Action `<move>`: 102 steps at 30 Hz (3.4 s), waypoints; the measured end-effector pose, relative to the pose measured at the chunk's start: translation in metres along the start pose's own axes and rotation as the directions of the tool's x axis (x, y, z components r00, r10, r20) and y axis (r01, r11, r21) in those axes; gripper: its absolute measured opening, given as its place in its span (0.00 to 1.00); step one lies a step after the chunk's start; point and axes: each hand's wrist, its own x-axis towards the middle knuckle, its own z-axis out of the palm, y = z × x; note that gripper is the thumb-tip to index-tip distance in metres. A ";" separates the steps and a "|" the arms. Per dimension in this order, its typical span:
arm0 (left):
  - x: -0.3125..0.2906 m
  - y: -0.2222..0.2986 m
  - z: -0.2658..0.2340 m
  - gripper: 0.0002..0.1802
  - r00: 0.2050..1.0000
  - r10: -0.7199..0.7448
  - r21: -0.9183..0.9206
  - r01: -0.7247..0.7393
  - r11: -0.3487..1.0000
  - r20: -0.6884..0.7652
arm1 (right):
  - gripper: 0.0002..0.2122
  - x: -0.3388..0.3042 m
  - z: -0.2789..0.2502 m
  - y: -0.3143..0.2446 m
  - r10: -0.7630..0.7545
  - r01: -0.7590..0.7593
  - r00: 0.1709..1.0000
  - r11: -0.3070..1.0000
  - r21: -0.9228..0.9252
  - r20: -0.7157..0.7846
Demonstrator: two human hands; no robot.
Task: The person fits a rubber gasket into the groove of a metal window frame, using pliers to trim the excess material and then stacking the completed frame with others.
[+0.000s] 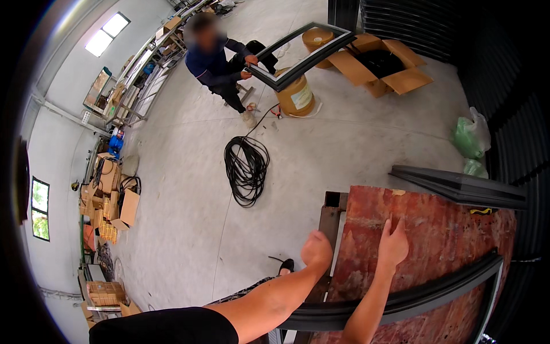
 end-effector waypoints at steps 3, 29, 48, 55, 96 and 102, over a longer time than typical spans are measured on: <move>0.003 0.006 -0.004 0.23 1.000 -0.013 -0.020 0.013 1.000 0.028 | 0.22 0.003 -0.011 -0.004 0.016 -0.018 1.000 0.996 0.083 0.026; -0.001 0.002 0.006 0.21 0.990 0.017 -0.012 -0.019 1.000 -0.137 | 0.13 -0.170 -0.053 0.084 -0.349 0.346 0.896 0.936 -0.063 -0.276; -0.001 0.003 0.003 0.22 0.998 -0.017 -0.024 0.016 1.000 -0.056 | 0.13 -0.151 -0.054 0.070 -0.381 0.361 0.911 0.922 -0.139 -0.159; 0.004 0.001 -0.003 0.20 0.998 0.011 -0.042 -0.014 0.999 -0.067 | 0.16 -0.152 -0.045 0.069 -0.332 0.309 0.928 0.939 -0.150 -0.167; 0.043 -0.101 -0.054 0.29 0.651 0.234 0.101 -0.433 0.896 0.722 | 0.22 -0.373 -0.157 0.258 0.325 -0.322 0.753 0.940 0.111 -0.572; 0.001 -0.140 -0.024 0.39 0.573 0.250 0.139 -0.549 0.824 0.780 | 0.48 -0.500 -0.101 0.367 0.752 -0.682 0.597 0.659 0.316 -0.280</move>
